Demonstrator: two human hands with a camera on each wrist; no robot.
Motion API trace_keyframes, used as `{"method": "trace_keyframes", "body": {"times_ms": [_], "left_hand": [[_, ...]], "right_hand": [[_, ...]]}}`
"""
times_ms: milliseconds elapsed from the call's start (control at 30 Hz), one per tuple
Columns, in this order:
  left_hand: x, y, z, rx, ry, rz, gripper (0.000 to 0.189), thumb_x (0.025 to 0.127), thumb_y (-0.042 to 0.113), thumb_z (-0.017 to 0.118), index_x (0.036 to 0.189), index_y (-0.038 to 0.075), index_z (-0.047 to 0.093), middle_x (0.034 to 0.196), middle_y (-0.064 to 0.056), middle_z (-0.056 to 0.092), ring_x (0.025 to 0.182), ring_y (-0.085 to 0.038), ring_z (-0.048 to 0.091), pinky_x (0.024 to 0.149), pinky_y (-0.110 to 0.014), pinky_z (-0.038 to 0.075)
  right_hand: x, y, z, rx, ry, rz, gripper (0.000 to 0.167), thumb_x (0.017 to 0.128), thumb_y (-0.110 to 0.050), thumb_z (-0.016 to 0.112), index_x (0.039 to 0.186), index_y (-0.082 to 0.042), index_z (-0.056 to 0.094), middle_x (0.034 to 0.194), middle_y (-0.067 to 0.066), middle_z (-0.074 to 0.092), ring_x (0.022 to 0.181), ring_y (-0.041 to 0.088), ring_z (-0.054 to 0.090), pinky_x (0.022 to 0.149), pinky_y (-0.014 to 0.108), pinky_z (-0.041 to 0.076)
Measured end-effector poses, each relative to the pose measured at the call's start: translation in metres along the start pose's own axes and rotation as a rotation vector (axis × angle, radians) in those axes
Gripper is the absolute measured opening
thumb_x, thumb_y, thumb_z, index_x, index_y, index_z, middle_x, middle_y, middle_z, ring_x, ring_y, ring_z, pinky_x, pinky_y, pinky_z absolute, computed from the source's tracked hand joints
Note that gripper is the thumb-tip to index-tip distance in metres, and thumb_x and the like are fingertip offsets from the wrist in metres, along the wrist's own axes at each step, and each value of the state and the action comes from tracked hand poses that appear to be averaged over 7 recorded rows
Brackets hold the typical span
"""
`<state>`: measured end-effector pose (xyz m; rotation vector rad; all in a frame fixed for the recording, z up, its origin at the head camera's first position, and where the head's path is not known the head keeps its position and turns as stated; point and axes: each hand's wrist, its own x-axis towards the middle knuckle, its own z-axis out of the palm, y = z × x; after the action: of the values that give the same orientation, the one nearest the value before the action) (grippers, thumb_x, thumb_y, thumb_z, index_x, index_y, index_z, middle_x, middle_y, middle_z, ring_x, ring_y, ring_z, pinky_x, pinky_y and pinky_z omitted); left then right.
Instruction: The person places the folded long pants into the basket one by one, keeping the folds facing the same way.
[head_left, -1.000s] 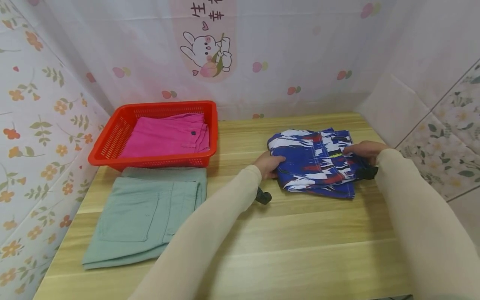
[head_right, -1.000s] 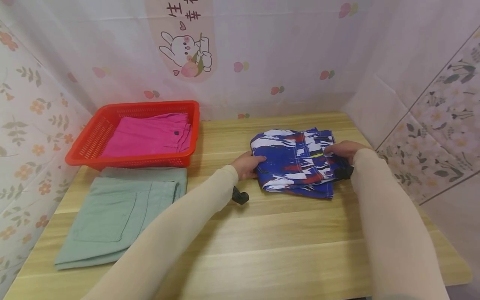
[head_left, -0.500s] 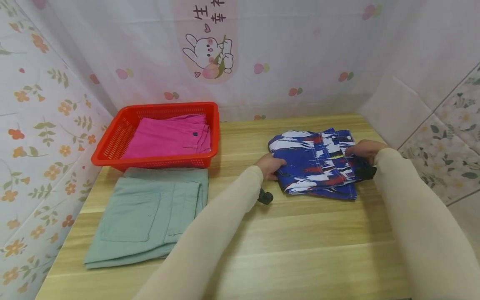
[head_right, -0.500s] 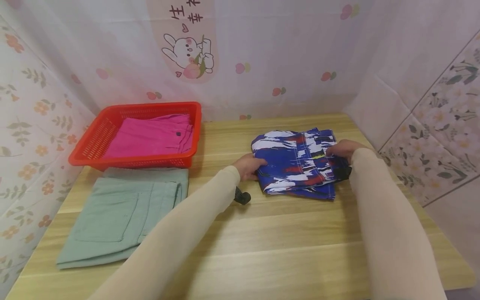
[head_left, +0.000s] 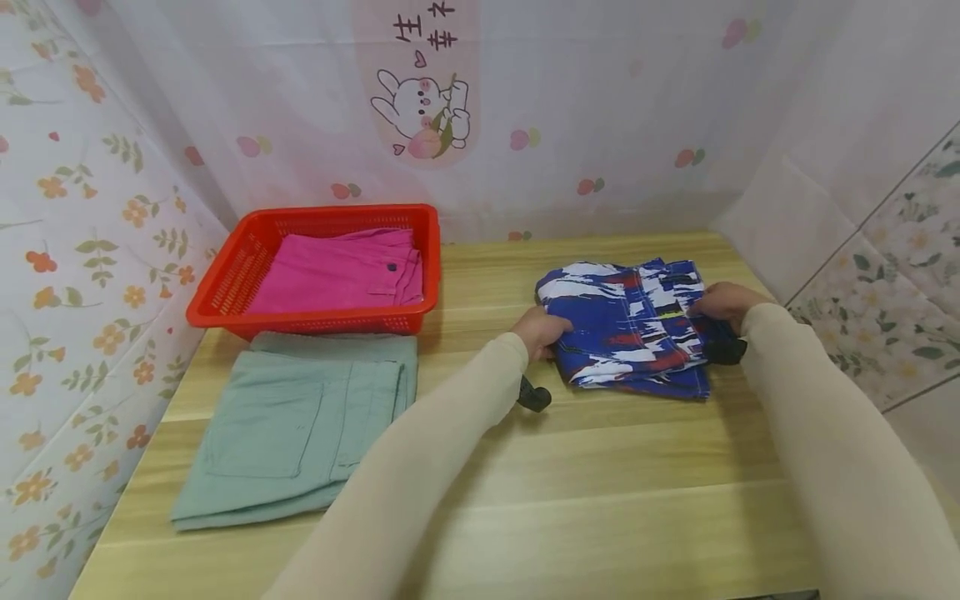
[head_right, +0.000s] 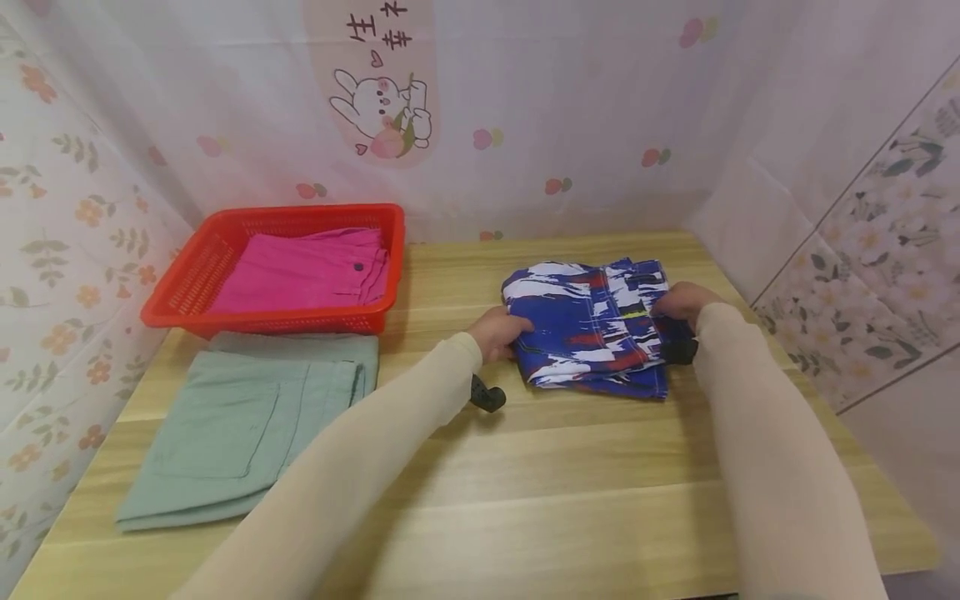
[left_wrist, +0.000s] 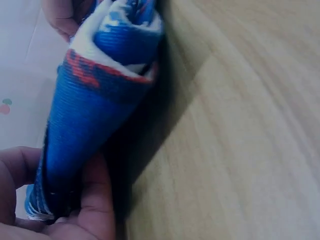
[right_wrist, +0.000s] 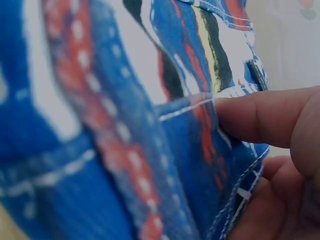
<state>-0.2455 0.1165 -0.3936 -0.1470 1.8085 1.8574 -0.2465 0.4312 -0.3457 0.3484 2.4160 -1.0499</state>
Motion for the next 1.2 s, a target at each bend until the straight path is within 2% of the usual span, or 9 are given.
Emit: {"method": "trace_keyframes", "body": {"times_ms": [133,233,433,567,733,900,1200], "left_hand": [[0.002,-0.001,-0.001,-0.004,0.001,0.042,0.054,0.091,-0.003,0.060,0.142,-0.003,0.040,0.129,-0.020,0.056,0.116,-0.035,0.059,0.096,-0.048,0.050],[0.001,0.000,-0.003,0.016,0.013,0.073,0.053,0.092,-0.002,0.060,0.141,-0.001,0.042,0.130,-0.018,0.057,0.116,-0.034,0.059,0.095,-0.049,0.050],[-0.010,0.012,-0.010,0.088,0.015,0.120,0.053,0.094,0.001,0.059,0.144,0.003,0.042,0.134,-0.018,0.056,0.121,-0.035,0.056,0.097,-0.052,0.048],[-0.016,0.018,-0.013,0.113,0.024,0.132,0.050,0.095,0.002,0.058,0.143,0.004,0.045,0.132,-0.015,0.057,0.120,-0.033,0.057,0.097,-0.051,0.048],[-0.020,0.022,-0.018,0.083,0.016,0.145,0.047,0.096,0.002,0.058,0.141,0.004,0.046,0.128,-0.014,0.060,0.116,-0.032,0.059,0.097,-0.050,0.049],[-0.024,0.027,-0.022,0.073,0.007,0.147,0.046,0.097,0.002,0.057,0.142,0.004,0.046,0.127,-0.014,0.060,0.115,-0.031,0.061,0.097,-0.047,0.049],[-0.028,0.032,-0.031,0.148,0.010,0.161,0.047,0.098,0.005,0.056,0.144,0.005,0.044,0.131,-0.014,0.059,0.117,-0.030,0.060,0.096,-0.046,0.050]], "right_hand": [[-0.001,-0.002,-0.001,0.041,0.041,-0.037,0.031,0.097,-0.007,0.054,0.114,0.015,0.040,0.082,0.007,0.062,0.072,0.016,0.061,0.068,0.032,0.054],[-0.003,-0.006,-0.001,0.065,0.065,-0.061,0.031,0.096,-0.008,0.056,0.113,0.012,0.039,0.083,0.005,0.061,0.072,0.015,0.060,0.068,0.031,0.053],[-0.007,-0.011,-0.001,0.127,0.069,-0.101,0.032,0.096,-0.006,0.056,0.116,0.012,0.039,0.079,0.000,0.061,0.071,0.013,0.061,0.067,0.030,0.054],[-0.009,-0.015,-0.002,0.164,0.075,-0.119,0.032,0.097,-0.006,0.055,0.119,0.011,0.039,0.078,-0.002,0.062,0.071,0.013,0.062,0.067,0.031,0.055],[-0.012,-0.020,-0.002,0.228,0.068,-0.111,0.034,0.098,-0.006,0.054,0.123,0.009,0.038,0.078,-0.001,0.063,0.071,0.015,0.064,0.067,0.035,0.058],[-0.014,-0.022,0.000,0.245,0.062,-0.115,0.035,0.099,-0.009,0.056,0.124,0.009,0.039,0.080,-0.001,0.063,0.072,0.015,0.065,0.069,0.035,0.058],[-0.017,-0.025,0.002,0.270,0.033,-0.129,0.035,0.101,-0.010,0.053,0.127,0.008,0.038,0.084,0.000,0.064,0.076,0.015,0.065,0.071,0.035,0.058]]}}
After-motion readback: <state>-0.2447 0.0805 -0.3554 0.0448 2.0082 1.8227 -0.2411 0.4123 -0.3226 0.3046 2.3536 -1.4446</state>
